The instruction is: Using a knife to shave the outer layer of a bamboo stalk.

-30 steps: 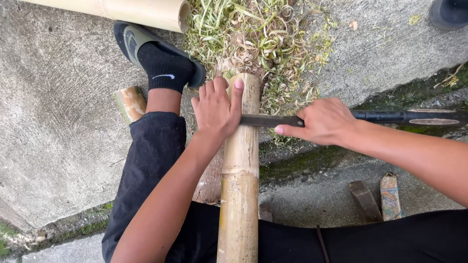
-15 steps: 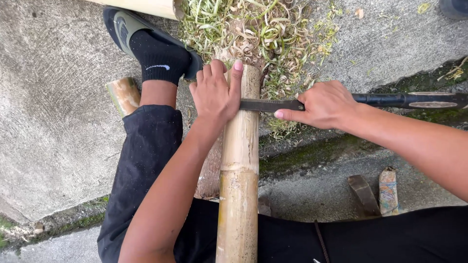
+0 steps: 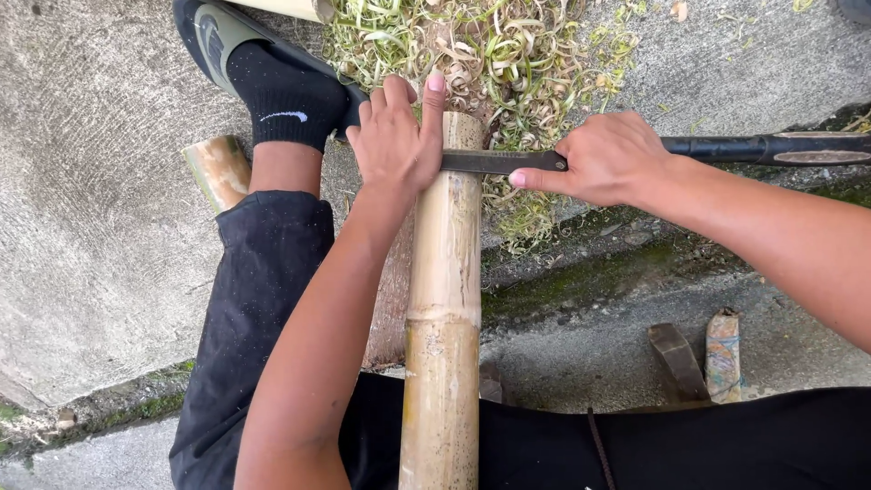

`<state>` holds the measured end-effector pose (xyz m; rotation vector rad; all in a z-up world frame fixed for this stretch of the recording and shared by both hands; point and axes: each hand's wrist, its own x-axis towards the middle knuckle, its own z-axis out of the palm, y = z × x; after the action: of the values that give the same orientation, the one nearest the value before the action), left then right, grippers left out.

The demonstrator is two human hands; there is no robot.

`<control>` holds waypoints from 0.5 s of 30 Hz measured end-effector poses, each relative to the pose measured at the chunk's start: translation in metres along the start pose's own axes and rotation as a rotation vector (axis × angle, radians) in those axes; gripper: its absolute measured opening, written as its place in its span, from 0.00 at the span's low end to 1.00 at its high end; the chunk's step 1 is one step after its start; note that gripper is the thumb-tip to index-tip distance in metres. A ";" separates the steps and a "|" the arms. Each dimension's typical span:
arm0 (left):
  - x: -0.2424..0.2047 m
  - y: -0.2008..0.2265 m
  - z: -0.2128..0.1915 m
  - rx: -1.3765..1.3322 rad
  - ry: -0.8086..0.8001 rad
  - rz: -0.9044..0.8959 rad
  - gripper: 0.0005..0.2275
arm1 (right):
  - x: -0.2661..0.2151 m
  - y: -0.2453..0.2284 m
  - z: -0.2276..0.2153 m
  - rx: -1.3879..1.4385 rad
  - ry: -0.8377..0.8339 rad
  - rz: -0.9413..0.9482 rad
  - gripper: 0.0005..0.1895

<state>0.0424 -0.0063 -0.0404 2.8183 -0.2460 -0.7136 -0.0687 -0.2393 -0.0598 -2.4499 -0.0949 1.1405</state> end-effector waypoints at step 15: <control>0.019 0.000 0.008 -0.018 0.047 0.015 0.29 | 0.020 0.011 -0.003 -0.038 0.053 0.013 0.52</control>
<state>0.0554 -0.0114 -0.0558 2.8092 -0.2515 -0.6430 -0.0551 -0.2456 -0.0769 -2.5157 -0.0858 1.0875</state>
